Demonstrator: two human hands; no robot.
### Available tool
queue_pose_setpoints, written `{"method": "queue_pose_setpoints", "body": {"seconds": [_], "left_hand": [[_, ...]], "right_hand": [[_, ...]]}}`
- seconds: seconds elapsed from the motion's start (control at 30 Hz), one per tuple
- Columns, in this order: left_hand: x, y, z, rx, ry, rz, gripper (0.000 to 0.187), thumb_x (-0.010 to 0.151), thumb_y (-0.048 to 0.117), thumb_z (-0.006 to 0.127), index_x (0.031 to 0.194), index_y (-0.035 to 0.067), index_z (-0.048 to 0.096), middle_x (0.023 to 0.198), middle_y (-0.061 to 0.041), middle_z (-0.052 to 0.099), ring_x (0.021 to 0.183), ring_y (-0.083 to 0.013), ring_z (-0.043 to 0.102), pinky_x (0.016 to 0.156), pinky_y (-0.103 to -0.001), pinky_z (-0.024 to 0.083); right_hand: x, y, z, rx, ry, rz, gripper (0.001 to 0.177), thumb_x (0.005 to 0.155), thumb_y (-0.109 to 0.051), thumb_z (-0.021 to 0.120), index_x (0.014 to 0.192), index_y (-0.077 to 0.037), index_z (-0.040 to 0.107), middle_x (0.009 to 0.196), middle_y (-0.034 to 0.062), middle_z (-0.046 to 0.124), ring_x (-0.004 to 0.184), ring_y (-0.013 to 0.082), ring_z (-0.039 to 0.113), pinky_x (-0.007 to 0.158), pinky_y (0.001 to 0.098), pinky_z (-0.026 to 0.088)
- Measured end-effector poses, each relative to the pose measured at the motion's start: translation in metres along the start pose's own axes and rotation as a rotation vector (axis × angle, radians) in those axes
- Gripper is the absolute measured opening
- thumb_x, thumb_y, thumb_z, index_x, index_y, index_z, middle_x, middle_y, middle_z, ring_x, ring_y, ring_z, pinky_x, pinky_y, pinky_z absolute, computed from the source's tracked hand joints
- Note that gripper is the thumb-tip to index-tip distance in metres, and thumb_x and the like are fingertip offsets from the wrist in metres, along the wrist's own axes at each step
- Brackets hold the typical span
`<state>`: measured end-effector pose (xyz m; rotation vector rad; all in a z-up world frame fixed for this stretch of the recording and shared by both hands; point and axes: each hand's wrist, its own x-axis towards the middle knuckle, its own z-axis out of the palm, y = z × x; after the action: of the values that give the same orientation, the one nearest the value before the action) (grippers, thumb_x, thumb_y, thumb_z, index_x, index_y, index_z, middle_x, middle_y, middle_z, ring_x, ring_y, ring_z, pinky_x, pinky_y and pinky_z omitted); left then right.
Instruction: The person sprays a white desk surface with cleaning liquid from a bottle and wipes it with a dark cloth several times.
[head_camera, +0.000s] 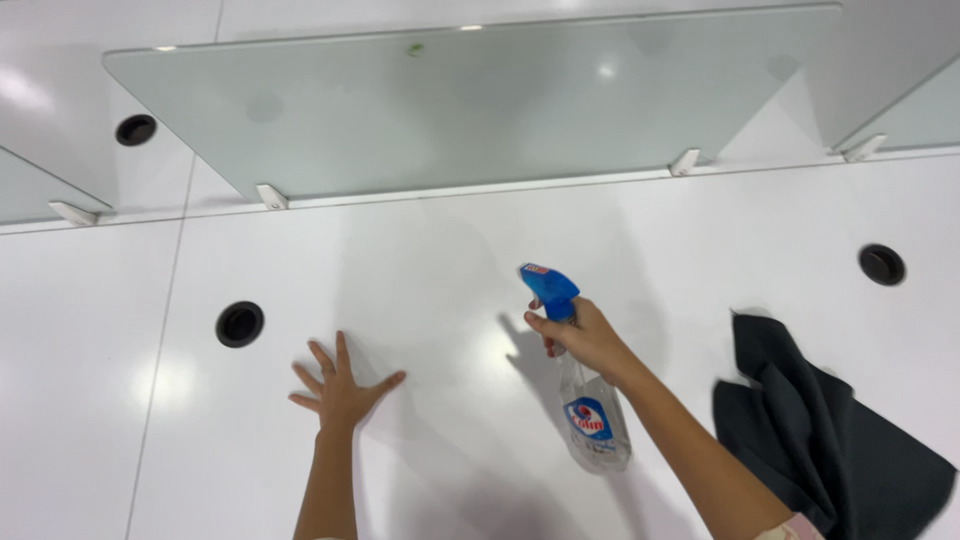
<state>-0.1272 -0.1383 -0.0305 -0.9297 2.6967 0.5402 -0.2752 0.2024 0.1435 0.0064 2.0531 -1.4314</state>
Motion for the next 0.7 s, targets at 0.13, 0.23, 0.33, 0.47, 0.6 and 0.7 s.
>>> {"method": "queue_pose_setpoints", "body": {"seconds": [0.13, 0.23, 0.33, 0.47, 0.6, 0.7], "left_hand": [[0.008, -0.007, 0.004, -0.04, -0.091, -0.082, 0.148, 0.049, 0.09, 0.075, 0.162, 0.033, -0.002, 0.168, -0.018, -0.023, 0.146, -0.0526, -0.032, 0.104, -0.083, -0.015], [0.018, -0.013, 0.008, 0.007, -0.191, -0.101, 0.149, 0.052, 0.092, 0.073, 0.162, 0.034, -0.009, 0.166, -0.02, -0.029, 0.143, -0.0554, -0.035, 0.101, -0.084, -0.013], [0.022, -0.016, 0.014, 0.006, -0.214, -0.107, 0.149, 0.052, 0.093, 0.072, 0.161, 0.034, -0.012, 0.165, -0.02, -0.033, 0.142, -0.0563, -0.037, 0.1, -0.085, -0.013], [0.03, -0.022, 0.017, 0.016, -0.287, -0.105, 0.152, 0.053, 0.092, 0.073, 0.16, 0.034, -0.018, 0.162, -0.02, -0.039, 0.139, -0.0565, -0.041, 0.098, -0.086, -0.013], [0.026, -0.024, 0.015, 0.002, -0.329, -0.11, 0.152, 0.053, 0.09, 0.074, 0.16, 0.035, -0.019, 0.162, -0.02, -0.041, 0.139, -0.0557, -0.043, 0.099, -0.086, -0.013], [0.025, -0.02, 0.008, -0.047, -0.333, -0.107, 0.152, 0.054, 0.089, 0.076, 0.16, 0.035, -0.019, 0.161, -0.019, -0.042, 0.138, -0.0549, -0.045, 0.099, -0.085, -0.017]], "right_hand": [[0.033, -0.023, 0.002, -0.014, 0.002, 0.064, 0.029, 0.086, -0.036, 0.073, 0.102, -0.011, 0.07, 0.059, 0.0031, 0.062, 0.053, 0.0158, 0.063, 0.057, 0.0311, 0.054], [0.052, -0.032, 0.008, -0.017, -0.023, 0.088, 0.028, 0.086, -0.036, 0.074, 0.098, -0.011, 0.07, 0.058, 0.0034, 0.061, 0.053, 0.017, 0.063, 0.056, 0.0317, 0.053], [0.065, -0.037, 0.015, -0.035, -0.035, 0.122, 0.027, 0.085, -0.036, 0.074, 0.095, -0.012, 0.068, 0.057, 0.0036, 0.06, 0.052, 0.0178, 0.063, 0.055, 0.0321, 0.051], [0.077, -0.037, 0.025, -0.056, -0.014, 0.16, 0.026, 0.086, -0.037, 0.074, 0.09, -0.012, 0.068, 0.058, 0.0036, 0.061, 0.053, 0.0177, 0.063, 0.057, 0.0319, 0.052], [0.082, -0.036, 0.036, -0.03, 0.011, 0.163, 0.026, 0.086, -0.036, 0.074, 0.088, -0.012, 0.066, 0.06, 0.0028, 0.062, 0.057, 0.0163, 0.065, 0.061, 0.0322, 0.056], [0.079, -0.042, 0.042, -0.017, 0.044, 0.157, 0.026, 0.086, -0.037, 0.074, 0.088, -0.012, 0.066, 0.061, 0.0027, 0.063, 0.059, 0.0159, 0.066, 0.063, 0.0335, 0.058]]}}
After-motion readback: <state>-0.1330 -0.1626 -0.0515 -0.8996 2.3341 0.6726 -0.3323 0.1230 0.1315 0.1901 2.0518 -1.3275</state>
